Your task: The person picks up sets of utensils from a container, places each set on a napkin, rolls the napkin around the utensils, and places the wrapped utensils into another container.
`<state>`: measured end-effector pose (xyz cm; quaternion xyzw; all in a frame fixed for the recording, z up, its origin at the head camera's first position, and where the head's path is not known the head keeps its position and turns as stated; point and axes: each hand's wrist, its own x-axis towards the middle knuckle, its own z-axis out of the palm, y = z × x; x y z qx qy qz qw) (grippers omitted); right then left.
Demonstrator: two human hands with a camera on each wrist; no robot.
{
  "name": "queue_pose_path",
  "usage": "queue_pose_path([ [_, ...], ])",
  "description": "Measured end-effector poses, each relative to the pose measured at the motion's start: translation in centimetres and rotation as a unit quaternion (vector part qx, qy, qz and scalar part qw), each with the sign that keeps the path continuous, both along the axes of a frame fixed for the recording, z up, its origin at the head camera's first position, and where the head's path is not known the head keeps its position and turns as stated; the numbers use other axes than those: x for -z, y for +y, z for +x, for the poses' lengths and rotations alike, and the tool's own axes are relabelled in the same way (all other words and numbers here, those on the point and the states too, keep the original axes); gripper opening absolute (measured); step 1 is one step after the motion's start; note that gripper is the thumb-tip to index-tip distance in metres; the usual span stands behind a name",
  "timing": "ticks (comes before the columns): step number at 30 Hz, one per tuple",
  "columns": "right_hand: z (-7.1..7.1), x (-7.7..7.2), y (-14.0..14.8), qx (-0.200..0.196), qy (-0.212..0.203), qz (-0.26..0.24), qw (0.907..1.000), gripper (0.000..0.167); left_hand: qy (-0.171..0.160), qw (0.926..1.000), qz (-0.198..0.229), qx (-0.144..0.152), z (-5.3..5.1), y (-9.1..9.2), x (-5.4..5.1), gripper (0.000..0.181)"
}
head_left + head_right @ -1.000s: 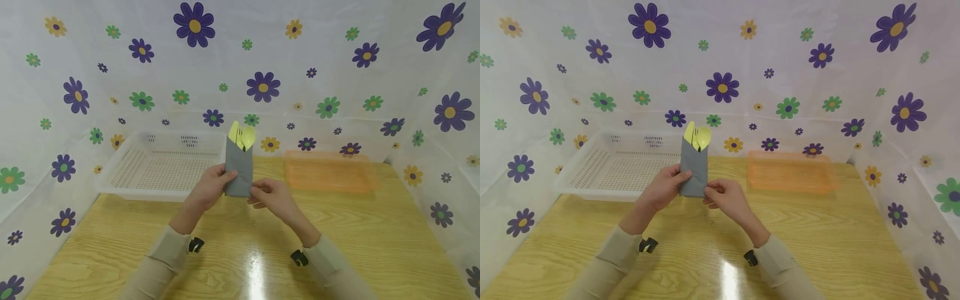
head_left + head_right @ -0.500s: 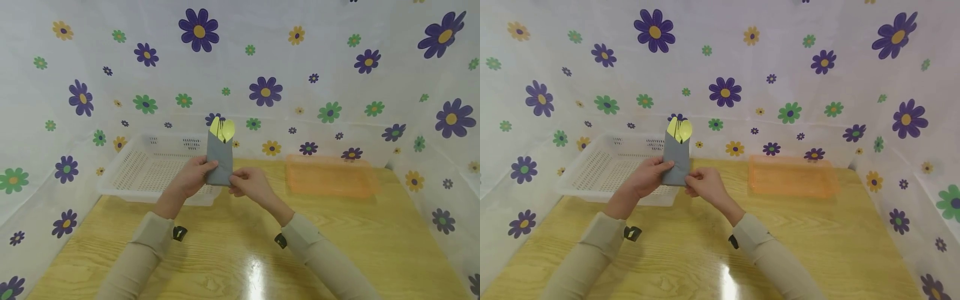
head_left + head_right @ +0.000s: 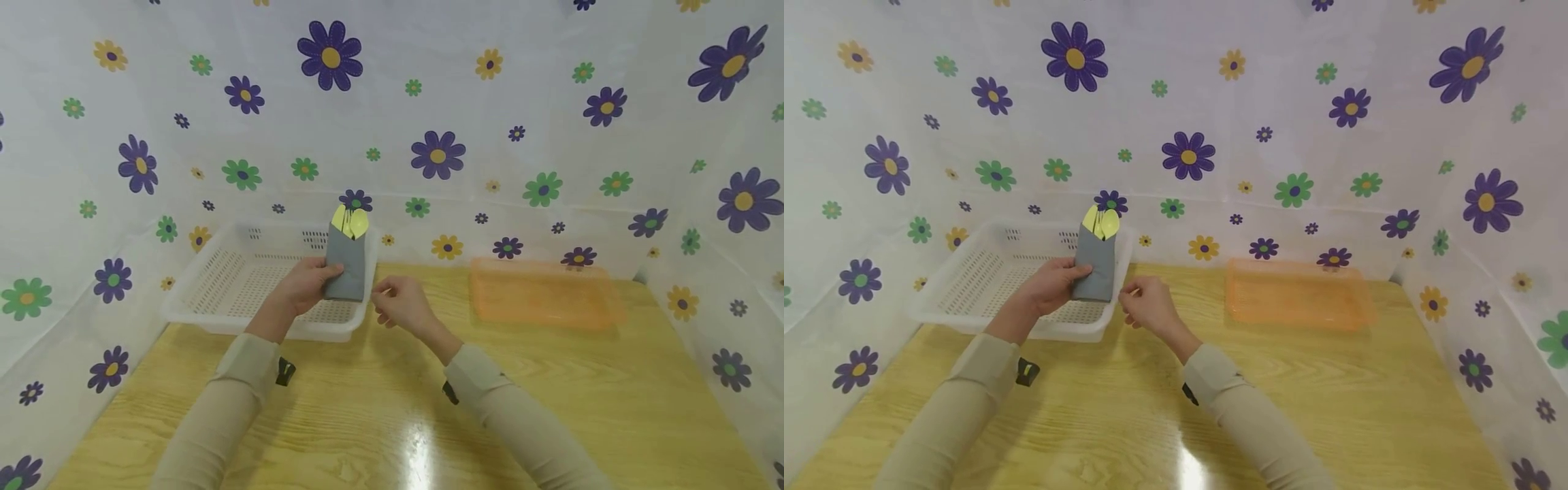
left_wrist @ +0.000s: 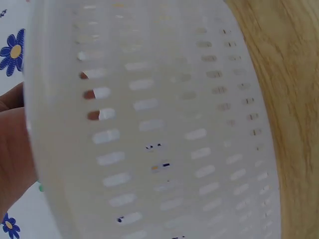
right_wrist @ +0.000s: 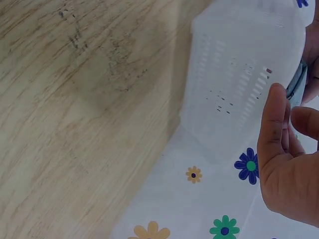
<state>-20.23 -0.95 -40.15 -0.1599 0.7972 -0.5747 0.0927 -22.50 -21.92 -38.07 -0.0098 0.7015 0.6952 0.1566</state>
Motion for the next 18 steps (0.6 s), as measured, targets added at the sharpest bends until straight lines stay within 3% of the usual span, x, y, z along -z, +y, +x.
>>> queue_pose_path([
  [9,0.3,1.1,-1.0,-0.02,0.029,0.01,0.9993,0.02,-0.024,0.9996,0.014,-0.005,-1.2,-1.8,1.7,0.053],
  [15,0.8,1.4,-1.6,-0.029,0.05,0.038,0.9976,0.026,-0.04,0.9983,-0.038,-0.018,-1.9,-2.4,2.7,0.053],
  [18,0.9,1.4,-2.0,-0.032,0.06,0.057,0.996,0.027,-0.05,0.9944,-0.09,-0.021,-2.2,-2.5,3.1,0.053],
])
